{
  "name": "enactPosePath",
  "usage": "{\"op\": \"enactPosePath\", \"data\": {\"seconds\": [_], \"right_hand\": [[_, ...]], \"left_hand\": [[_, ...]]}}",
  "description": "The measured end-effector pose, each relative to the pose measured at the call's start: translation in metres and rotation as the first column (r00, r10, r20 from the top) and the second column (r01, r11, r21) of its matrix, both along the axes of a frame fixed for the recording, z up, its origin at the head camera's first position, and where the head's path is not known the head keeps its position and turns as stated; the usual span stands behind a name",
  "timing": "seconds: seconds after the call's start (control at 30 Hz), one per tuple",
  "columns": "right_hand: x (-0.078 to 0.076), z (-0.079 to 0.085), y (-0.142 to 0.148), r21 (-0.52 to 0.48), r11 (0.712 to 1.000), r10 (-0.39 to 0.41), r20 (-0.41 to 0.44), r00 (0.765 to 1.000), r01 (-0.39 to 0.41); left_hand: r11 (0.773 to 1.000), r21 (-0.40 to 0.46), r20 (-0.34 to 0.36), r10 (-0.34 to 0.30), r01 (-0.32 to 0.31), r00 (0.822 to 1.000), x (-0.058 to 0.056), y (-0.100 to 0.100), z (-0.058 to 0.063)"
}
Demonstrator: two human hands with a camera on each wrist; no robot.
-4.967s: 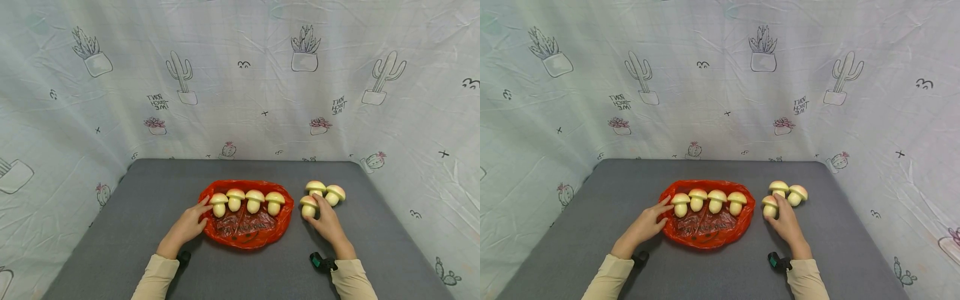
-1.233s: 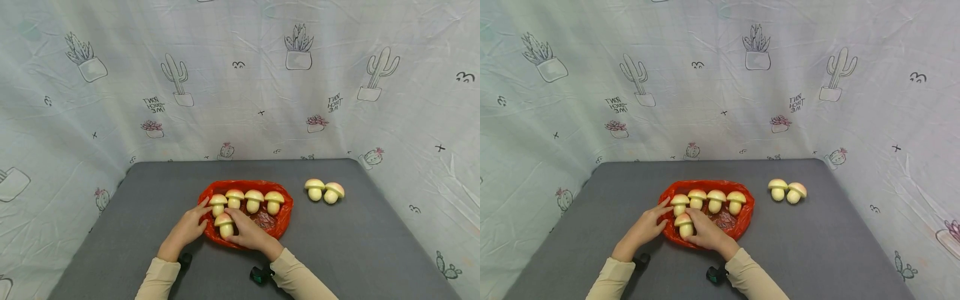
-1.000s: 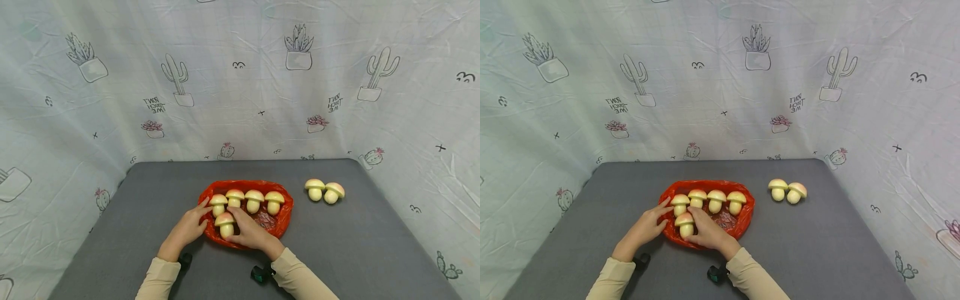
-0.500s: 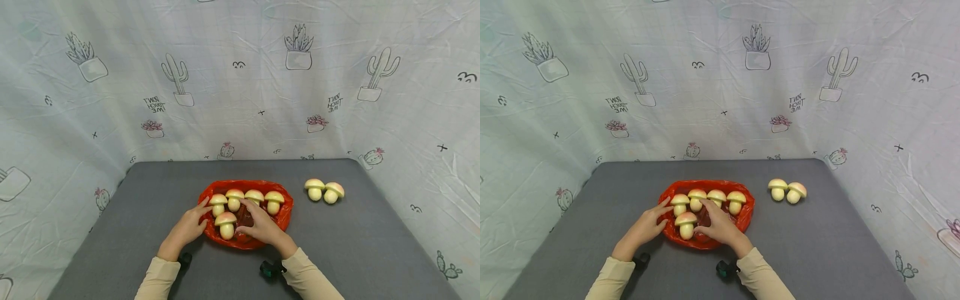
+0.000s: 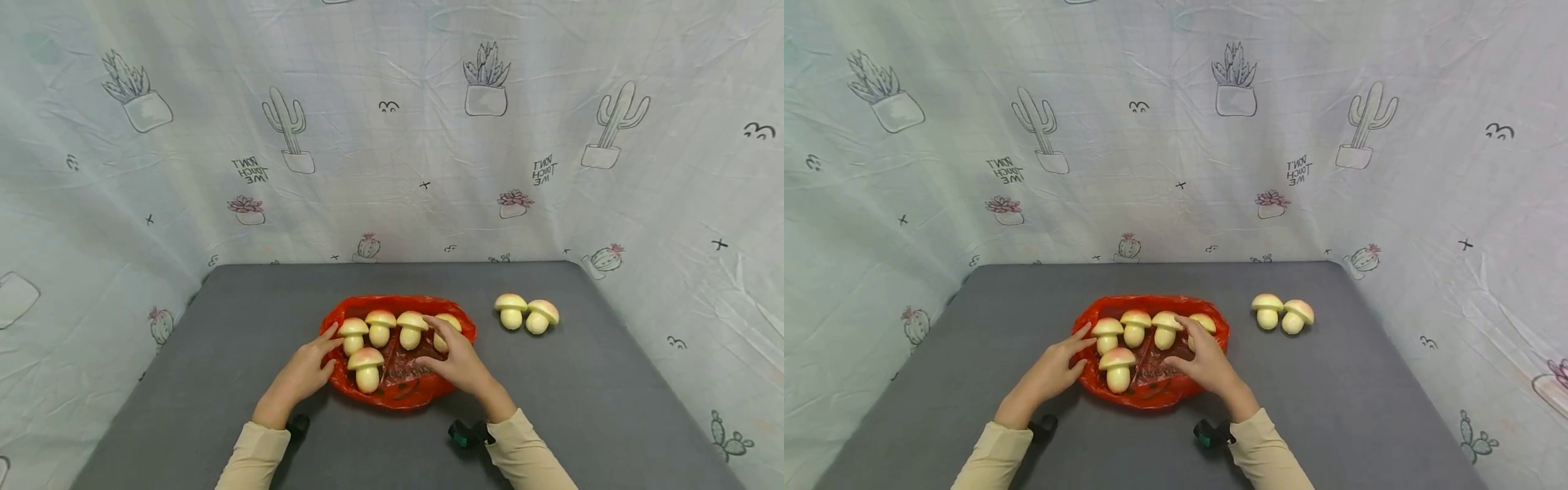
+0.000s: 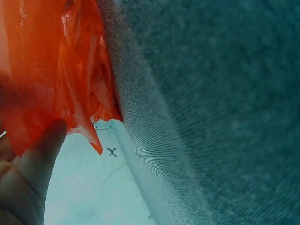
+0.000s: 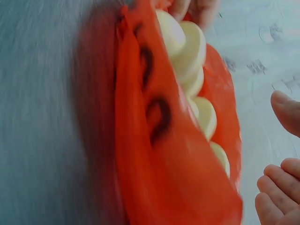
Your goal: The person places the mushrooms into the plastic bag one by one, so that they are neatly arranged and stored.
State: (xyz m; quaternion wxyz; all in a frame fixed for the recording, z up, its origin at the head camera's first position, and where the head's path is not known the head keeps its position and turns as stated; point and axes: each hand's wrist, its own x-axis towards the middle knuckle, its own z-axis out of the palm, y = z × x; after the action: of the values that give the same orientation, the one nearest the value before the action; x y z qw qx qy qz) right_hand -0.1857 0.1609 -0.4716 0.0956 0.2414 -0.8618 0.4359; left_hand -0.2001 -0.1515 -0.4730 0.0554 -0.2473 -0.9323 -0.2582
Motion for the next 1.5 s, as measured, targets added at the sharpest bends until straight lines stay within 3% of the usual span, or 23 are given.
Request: {"op": "enactPosePath", "data": {"seconds": [0.2,0.43,0.8,1.03,1.2,1.5], "right_hand": [[-0.002,0.002,0.031,-0.015,0.996,-0.086,-0.107,0.991,0.085],[-0.002,0.004,0.072,-0.033,0.982,-0.189,-0.064,0.980,0.187],[-0.004,0.009,0.120,-0.060,0.952,-0.306,-0.098,0.947,0.301],[-0.007,0.006,0.154,-0.050,0.927,-0.374,-0.044,0.926,0.372],[-0.013,0.002,0.175,-0.002,0.904,-0.427,-0.018,0.904,0.427],[-0.022,-0.008,0.188,0.132,0.857,-0.512,0.105,0.852,0.498]], "left_hand": [[1.000,-0.007,-0.021,-0.023,0.023,1.000,-0.001,-0.001,0.002],[1.000,-0.013,-0.028,-0.028,0.028,0.999,-0.003,-0.002,0.004],[0.999,-0.021,-0.024,-0.029,0.029,0.999,-0.005,-0.003,0.007],[0.999,-0.036,0.002,-0.013,0.013,1.000,-0.005,-0.004,0.008],[0.999,-0.030,0.009,-0.011,0.011,1.000,-0.005,-0.004,0.008],[1.000,-0.026,0.013,-0.013,0.013,1.000,-0.006,-0.005,0.009]]}}
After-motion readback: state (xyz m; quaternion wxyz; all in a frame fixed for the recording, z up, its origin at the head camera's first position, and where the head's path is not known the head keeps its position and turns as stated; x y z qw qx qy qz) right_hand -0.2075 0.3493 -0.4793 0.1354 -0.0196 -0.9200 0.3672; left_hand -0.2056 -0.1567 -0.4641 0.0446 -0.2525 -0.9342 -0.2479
